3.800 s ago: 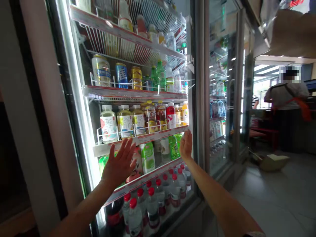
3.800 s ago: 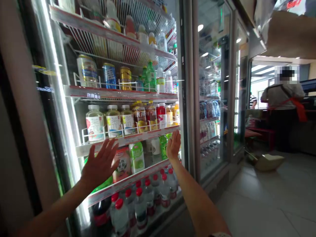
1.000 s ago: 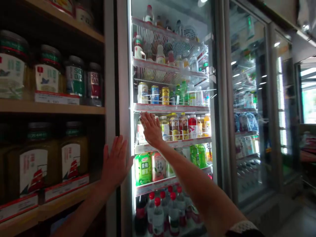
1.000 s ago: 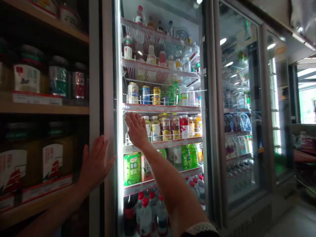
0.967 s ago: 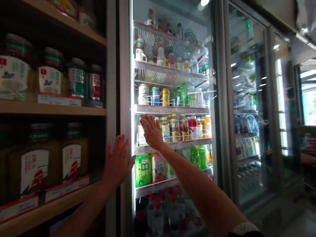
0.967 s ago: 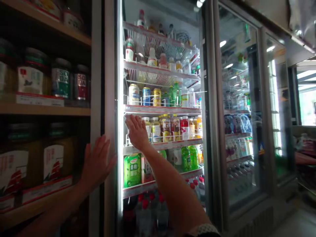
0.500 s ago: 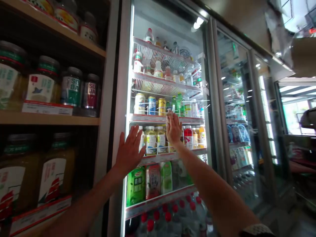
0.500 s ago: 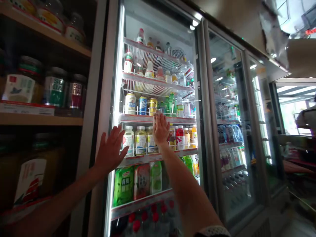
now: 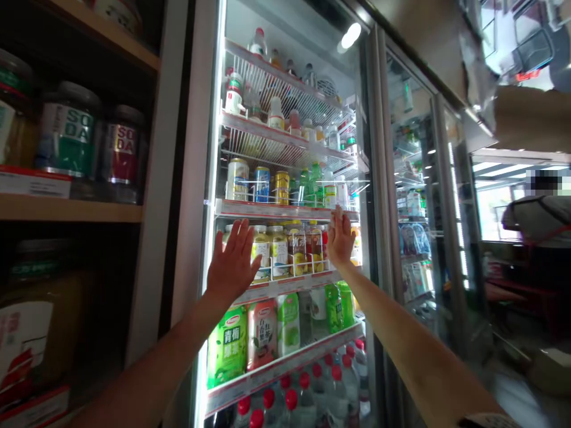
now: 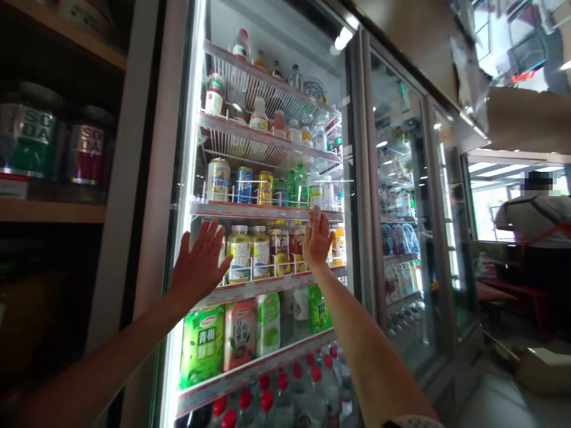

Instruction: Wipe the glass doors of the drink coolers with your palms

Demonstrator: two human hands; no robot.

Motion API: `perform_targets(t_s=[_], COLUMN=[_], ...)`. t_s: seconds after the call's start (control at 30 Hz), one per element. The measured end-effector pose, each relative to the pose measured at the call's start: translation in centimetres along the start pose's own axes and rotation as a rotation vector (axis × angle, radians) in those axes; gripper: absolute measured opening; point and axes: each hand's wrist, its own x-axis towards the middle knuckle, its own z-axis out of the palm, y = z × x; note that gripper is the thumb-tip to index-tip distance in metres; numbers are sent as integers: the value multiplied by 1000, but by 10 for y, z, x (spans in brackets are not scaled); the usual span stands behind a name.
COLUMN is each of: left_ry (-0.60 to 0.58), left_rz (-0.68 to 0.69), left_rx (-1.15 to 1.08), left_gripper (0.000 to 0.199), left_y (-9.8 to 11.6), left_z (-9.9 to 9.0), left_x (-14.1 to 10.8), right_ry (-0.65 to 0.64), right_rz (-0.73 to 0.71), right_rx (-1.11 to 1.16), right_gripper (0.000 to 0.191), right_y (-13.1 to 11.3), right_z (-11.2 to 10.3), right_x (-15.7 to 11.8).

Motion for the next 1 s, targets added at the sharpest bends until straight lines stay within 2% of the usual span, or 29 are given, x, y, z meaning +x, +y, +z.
perform_targets(t_s=[0.03,0.17,0.2,0.23,0.27,0.4,0.43,0.5,0.57,0.67,0.7,0.73,0.77,0.8,0.9,0.93,0.97,1.0], left_ry=[15,49,49,48,43,30,28,27,26,37,38,36,32,25,5,5,4,4], left_rz=[7,26,26,24,19,5,2,5,6,4,3,1,1,1,5,4,4,0], left_rx=[3,18,21,24,27,41,42,36,23,9,10,12,14,17,25,28,29,29], left_gripper=[67,68,68,68,68,67,68,69,70,69,69,69,69,69,70,70,70,70], left_y=[0,-1,0,0,0,2,2,2,2,1,1,1,1,1,2,2,2,3], left_z=[1,1,1,1,0,0,0,0,1,1,1,1,0,0,-1,-1,-1,-1], left_x=[-1,-1,-1,-1,0,-1,-1,-1,-1,-1,-1,-1,-1,-1,-1,-1,-1,0], right_ry=[-11,-151,-180,-190,-178,-16,21,47,-18,-201,-238,-248,-232,-192,-7,40,64,61], right_rz=[-48,-478,-534,-526,-457,-8,61,76,-90,-558,-670,-723,-709,-620,-146,-28,32,25], right_rx=[2,38,43,43,39,2,-2,14,48,87,89,85,78,67,53,57,61,66], right_gripper=[50,51,51,52,52,51,52,54,57,60,60,60,58,57,53,53,53,54], right_y=[-3,-22,-20,-14,-4,48,53,44,14,-35,-44,-46,-43,-35,-5,1,2,-2], right_z=[-1,-4,-5,-5,-5,-6,-6,-9,-11,-13,-13,-12,-11,-9,-2,0,0,0], right_x=[-5,-29,-31,-31,-29,-14,-13,-15,-25,-41,-44,-44,-42,-38,-25,-23,-24,-27])
